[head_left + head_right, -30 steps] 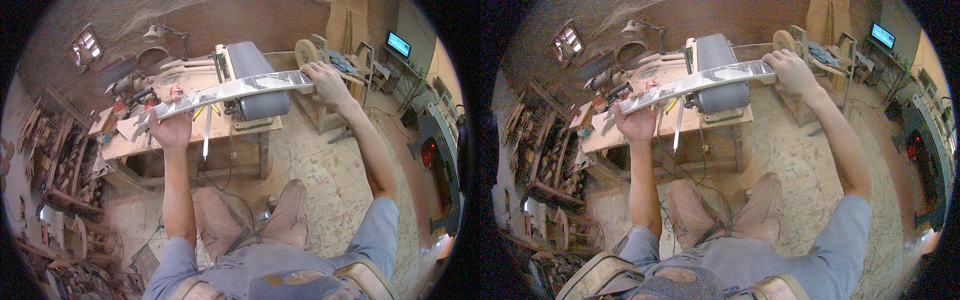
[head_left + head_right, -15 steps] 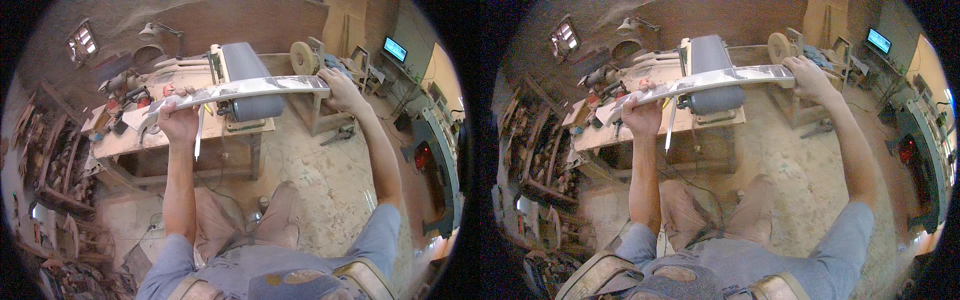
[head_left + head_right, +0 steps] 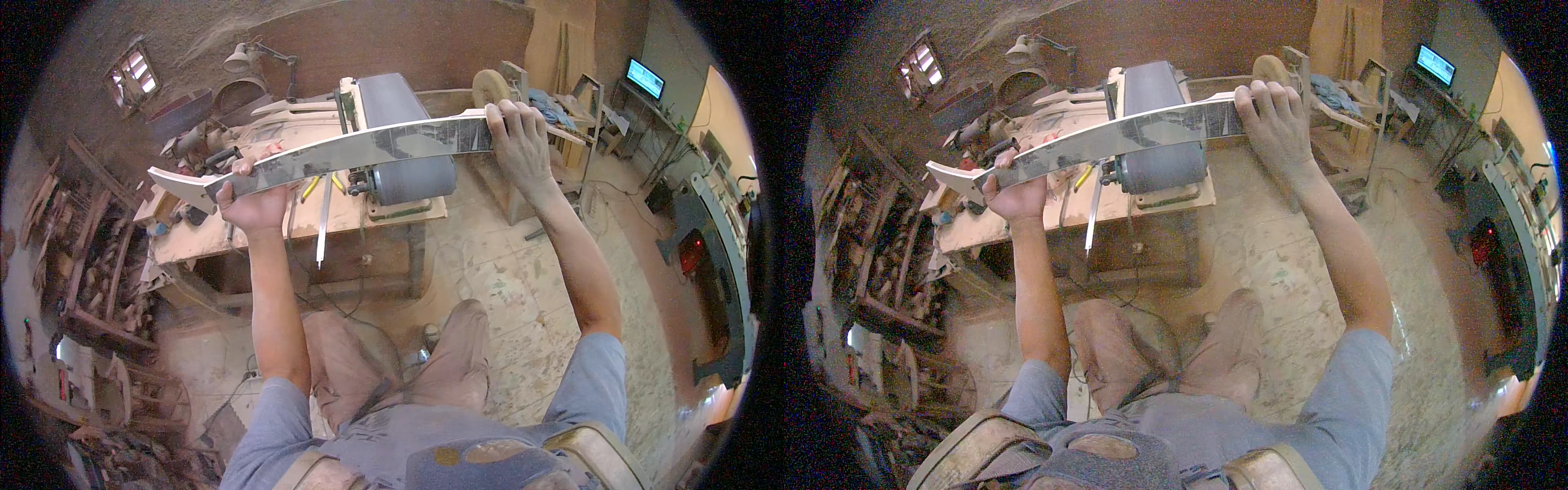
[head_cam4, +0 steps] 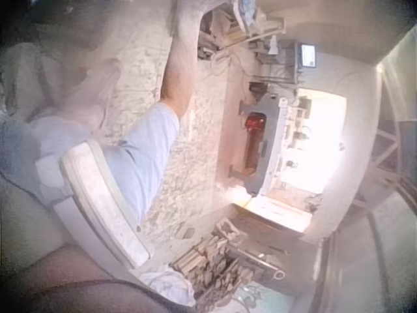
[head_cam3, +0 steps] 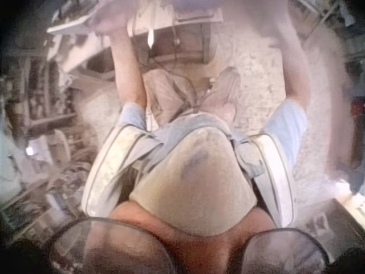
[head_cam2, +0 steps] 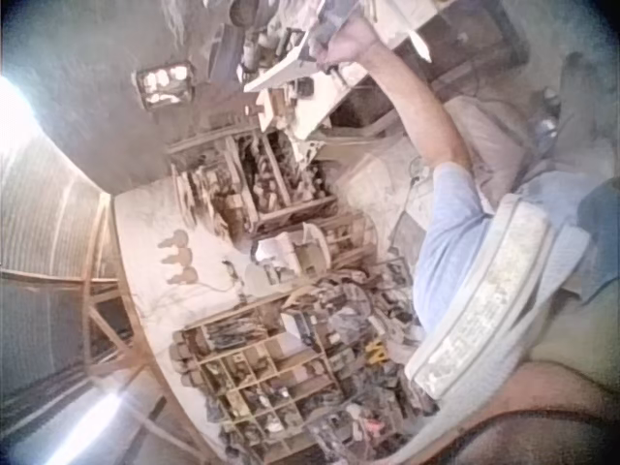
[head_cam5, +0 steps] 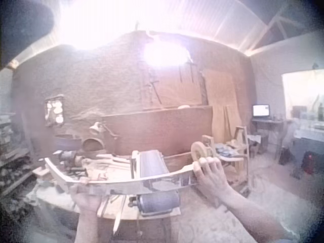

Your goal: The person uses a belt sander to smooth the surface of a wooden guitar neck, rotating the piece to reach all sides. They subsequently measure the width of the neck using a caliper at multiple points along its length.

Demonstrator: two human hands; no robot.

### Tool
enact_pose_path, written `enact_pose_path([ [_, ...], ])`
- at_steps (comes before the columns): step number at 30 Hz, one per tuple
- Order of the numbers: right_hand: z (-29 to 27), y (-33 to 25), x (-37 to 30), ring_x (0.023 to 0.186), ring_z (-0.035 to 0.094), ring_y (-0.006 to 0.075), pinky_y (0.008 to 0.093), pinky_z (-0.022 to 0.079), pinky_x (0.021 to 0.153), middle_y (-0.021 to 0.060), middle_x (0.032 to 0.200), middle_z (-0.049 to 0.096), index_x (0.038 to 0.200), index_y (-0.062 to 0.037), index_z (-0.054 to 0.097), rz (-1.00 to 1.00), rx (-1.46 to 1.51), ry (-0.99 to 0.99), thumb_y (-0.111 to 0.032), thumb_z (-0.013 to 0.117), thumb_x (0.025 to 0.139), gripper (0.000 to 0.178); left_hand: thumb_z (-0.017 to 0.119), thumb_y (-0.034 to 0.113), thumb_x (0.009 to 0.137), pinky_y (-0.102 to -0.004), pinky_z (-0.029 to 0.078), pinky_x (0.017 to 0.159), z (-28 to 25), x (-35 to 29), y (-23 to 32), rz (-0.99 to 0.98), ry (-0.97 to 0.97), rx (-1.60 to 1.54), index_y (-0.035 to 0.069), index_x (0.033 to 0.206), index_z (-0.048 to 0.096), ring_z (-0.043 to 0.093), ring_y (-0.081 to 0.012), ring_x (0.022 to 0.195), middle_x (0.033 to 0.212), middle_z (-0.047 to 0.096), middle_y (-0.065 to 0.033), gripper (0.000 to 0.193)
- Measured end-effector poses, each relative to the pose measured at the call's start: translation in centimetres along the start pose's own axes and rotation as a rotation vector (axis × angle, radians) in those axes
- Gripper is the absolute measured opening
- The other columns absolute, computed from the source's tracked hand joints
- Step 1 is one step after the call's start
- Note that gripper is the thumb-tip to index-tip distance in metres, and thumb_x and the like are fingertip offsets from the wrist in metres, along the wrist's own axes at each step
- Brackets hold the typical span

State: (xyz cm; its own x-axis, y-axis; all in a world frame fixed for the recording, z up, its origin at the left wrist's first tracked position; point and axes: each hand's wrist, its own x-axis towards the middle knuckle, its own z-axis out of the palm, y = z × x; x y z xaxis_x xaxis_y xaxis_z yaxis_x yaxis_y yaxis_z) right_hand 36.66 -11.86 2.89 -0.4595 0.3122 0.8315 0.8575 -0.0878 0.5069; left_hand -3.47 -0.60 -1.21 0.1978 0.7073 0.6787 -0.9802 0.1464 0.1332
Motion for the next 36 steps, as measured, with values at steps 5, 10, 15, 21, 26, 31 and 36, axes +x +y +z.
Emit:
enact_pose_path([
  [5, -1.3, 0.7, 1.6, 0.100, 0.056, 0.0257, 0.0367, 0.046, 0.086, 0.0073, 0.102, 0.059, 0.108, -0.0074, 0.053, -0.075, 0.346, -0.324, -0.010, 0.062, 0.077, 0.033, 0.067, 0.031, 0.073, -0.0575, 0.029, 0.109, 0.9, -1.7, 1.4, 0.043, 0.110, 0.235, 0.008, 0.088, 0.051, 0.052, -0.0305, 0.108, 0.094, 0.055, -0.0058, 0.032],
  [10, -3.6, 2.4, 5.3, 0.091, 0.063, 0.0310, 0.0379, 0.050, 0.082, 0.0149, 0.093, 0.067, 0.102, -0.0008, 0.063, -0.027, 0.687, -0.874, -0.006, 0.067, 0.057, 0.045, 0.066, 0.042, 0.081, -0.0486, 0.037, 0.099, 2.0, -2.7, 1.9, 0.056, 0.350, 0.296, 0.008, 0.084, 0.057, 0.056, -0.0252, 0.095, 0.086, 0.059, -0.0062, 0.035],
  [15, -2.9, 4.3, 6.4, 0.081, 0.065, 0.0318, 0.0370, 0.050, 0.077, 0.0193, 0.087, 0.068, 0.096, 0.0031, 0.067, 0.059, 0.907, -1.182, -0.010, 0.065, 0.054, 0.045, 0.067, 0.042, 0.082, -0.0449, 0.040, 0.097, 2.1, -2.2, 1.5, 0.161, 0.534, 0.270, 0.009, 0.078, 0.061, 0.058, -0.0234, 0.086, 0.082, 0.062, -0.0061, 0.033],
  [21, -2.1, 3.4, 2.5, 0.103, 0.055, 0.0334, 0.0415, 0.045, 0.090, 0.0135, 0.104, 0.060, 0.110, -0.0041, 0.053, -0.019, 0.653, -0.727, -0.007, 0.069, 0.065, 0.047, 0.069, 0.033, 0.080, -0.0489, 0.035, 0.105, 2.9, -2.4, 0.7, 0.087, 0.400, 0.217, 0.006, 0.081, 0.063, 0.056, -0.0297, 0.103, 0.090, 0.063, -0.0124, 0.028],
  [26, -0.2, 4.1, -1.8, 0.108, 0.051, 0.0337, 0.0437, 0.043, 0.092, 0.0126, 0.111, 0.056, 0.115, -0.0057, 0.050, 0.060, 0.222, -0.219, -0.005, 0.059, 0.078, 0.039, 0.064, 0.030, 0.081, -0.0489, 0.030, 0.110, 1.1, -0.9, -2.5, 0.035, 0.231, 0.121, 0.004, 0.099, 0.062, 0.051, -0.0345, 0.117, 0.101, 0.063, -0.0154, 0.031],
  [31, 0.0, 7.9, -4.8, 0.110, 0.050, 0.0343, 0.0437, 0.042, 0.094, 0.0131, 0.114, 0.056, 0.119, -0.0065, 0.049, 0.133, 0.153, -0.202, -0.008, 0.062, 0.076, 0.045, 0.062, 0.025, 0.084, -0.0454, 0.030, 0.111, 1.9, -1.0, -7.2, -0.043, 0.033, 0.173, 0.004, 0.105, 0.060, 0.048, -0.0332, 0.121, 0.107, 0.060, -0.0124, 0.029],
  [36, -2.8, 10.5, -3.5, 0.107, 0.055, 0.0354, 0.0427, 0.042, 0.097, 0.0175, 0.114, 0.061, 0.117, -0.0039, 0.058, 0.169, 0.456, -0.576, 0.000, 0.062, 0.066, 0.051, 0.059, 0.028, 0.089, -0.0391, 0.035, 0.104, 1.1, -2.1, -8.8, -0.002, 0.059, 0.424, 0.005, 0.101, 0.059, 0.051, -0.0256, 0.116, 0.105, 0.061, -0.0098, 0.026],
])
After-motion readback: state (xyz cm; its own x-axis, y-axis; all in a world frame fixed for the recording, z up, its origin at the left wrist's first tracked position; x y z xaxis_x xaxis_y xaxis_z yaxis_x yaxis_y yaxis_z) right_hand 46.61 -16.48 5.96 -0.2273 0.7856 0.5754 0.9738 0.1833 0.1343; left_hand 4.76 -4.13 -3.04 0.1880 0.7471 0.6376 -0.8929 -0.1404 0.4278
